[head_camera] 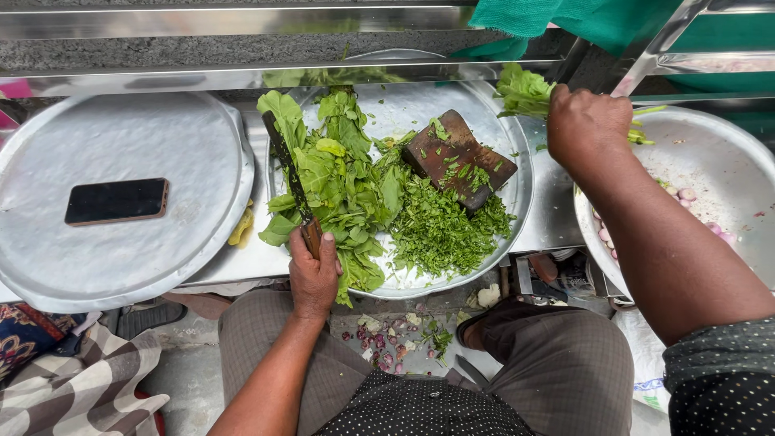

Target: The person chops green leafy vegetables using a knife on a small wooden board placed on a metal tray, moving the chopped pieces into a pile on the same tray.

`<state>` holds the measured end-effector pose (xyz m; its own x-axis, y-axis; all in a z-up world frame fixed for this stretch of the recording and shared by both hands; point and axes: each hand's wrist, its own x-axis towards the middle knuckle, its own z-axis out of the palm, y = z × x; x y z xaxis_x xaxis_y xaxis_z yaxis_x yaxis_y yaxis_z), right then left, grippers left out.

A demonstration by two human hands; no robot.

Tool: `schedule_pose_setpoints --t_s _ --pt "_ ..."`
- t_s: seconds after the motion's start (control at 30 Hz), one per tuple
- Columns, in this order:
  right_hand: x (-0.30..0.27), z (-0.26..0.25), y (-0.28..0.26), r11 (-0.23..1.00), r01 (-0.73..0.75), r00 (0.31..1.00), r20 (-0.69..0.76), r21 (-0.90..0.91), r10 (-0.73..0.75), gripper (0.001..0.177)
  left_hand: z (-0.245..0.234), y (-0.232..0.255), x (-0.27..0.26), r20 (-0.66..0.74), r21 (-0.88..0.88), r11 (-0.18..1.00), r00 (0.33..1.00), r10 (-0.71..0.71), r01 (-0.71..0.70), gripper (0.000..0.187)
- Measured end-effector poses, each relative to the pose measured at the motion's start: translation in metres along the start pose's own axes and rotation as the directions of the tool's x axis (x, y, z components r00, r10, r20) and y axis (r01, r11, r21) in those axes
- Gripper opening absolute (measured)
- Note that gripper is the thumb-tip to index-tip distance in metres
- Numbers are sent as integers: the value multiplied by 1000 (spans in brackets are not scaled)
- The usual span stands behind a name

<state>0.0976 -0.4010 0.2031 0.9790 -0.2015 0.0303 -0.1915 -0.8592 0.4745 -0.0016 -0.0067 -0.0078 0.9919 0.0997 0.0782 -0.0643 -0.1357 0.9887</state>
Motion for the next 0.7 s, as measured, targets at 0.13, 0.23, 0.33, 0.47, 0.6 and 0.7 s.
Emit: schedule_pose_setpoints --t_s 0.13,0.23,0.33,0.47,0.6,0.7 --pt "-6 18 -74 992 118 965 232 41 -125 31 1 6 1 12 4 1000 1000 3 -3 38" --pt "-10 19 -101 965 167 931 290 204 -222 35 2 7 1 -1 36 999 1000 -20 20 36" --pt "5 0 -88 914 118 892 364 388 -270 44 0 6 1 23 23 999 999 -41 41 36" --pt "-1 -22 -45 909 76 905 355 411 -236 50 -2 7 2 22 -42 998 999 -48 49 37" --pt "-19 -18 -35 866 446 866 133 227 -481 57 -2 10 1 21 -63 998 1000 -13 15 39" --pt "-26 -16 -46 765 631 735 217 131 -643 78 -1 11 1 36 -33 999 999 -15 16 38"
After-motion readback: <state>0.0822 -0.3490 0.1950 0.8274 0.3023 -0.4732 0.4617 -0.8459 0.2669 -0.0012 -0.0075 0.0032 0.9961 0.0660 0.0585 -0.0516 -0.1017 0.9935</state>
